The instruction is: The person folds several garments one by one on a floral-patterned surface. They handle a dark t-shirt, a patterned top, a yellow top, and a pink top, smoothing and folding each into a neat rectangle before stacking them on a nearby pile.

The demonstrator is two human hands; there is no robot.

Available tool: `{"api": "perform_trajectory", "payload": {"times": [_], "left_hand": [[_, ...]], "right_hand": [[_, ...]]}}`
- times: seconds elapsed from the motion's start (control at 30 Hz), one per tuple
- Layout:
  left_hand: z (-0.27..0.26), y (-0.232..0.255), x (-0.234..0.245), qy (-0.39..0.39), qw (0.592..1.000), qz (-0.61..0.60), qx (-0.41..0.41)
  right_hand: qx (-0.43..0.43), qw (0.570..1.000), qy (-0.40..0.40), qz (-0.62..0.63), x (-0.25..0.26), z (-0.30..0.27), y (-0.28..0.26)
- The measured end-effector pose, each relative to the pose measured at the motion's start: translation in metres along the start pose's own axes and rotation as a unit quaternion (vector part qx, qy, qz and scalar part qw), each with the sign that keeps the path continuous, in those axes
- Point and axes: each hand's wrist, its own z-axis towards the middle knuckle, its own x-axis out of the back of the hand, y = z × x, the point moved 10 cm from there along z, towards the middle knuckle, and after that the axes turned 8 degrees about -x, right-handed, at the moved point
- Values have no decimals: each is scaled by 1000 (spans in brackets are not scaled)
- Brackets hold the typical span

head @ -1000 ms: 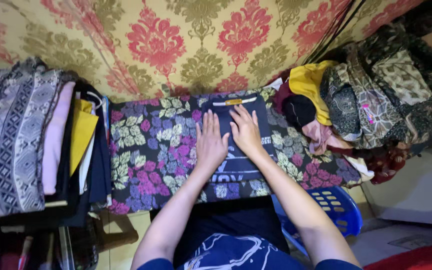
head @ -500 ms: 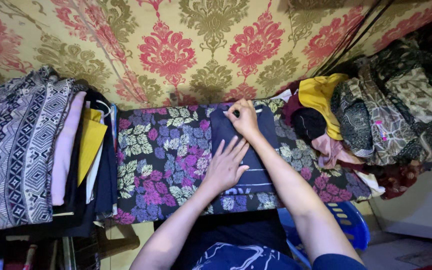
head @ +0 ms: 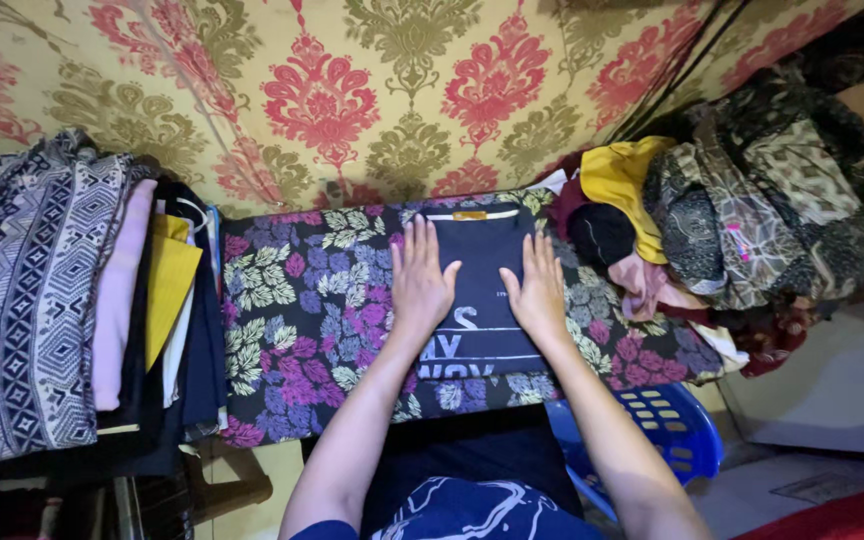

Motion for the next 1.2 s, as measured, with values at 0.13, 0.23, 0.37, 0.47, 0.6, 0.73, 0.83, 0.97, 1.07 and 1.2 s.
{"api": "perform_trajectory", "payload": {"times": [0.13,0.23,0.37,0.47,0.6,0.73,0.83,0.97,1.07,1.2], "left_hand": [[-17,-5,17,54,996,-72,25],[-46,-18,10,44,976,-168,127],[-69,-56,-37,57,912,-287,287],[-77,-78,-84,-8,886,-317,338],[-65,-73,-148,-97,739,-554,371],[-57,-56,-167,-84,522,-748,401],[-59,-54,-151,-88,537,-780,308],[-79,-40,-88,-64,514,-831,205],[-108,-35,25,6,549,-815,187],[-147,-43,218,114,606,-773,149]], "right_hand": [[25,993,51,103,11,-19,21],[-38,983,24,179,2,-29,58],[-215,859,-132,447,-34,-33,113],[-316,764,-287,483,-41,-58,108],[-300,755,-339,475,-46,-74,86],[-292,733,-346,507,-52,-79,103],[-306,740,-345,489,-45,-79,117],[-250,755,-376,476,-14,-75,77],[-182,745,-416,489,23,-71,1],[-128,762,-453,445,66,-57,-145]]}}
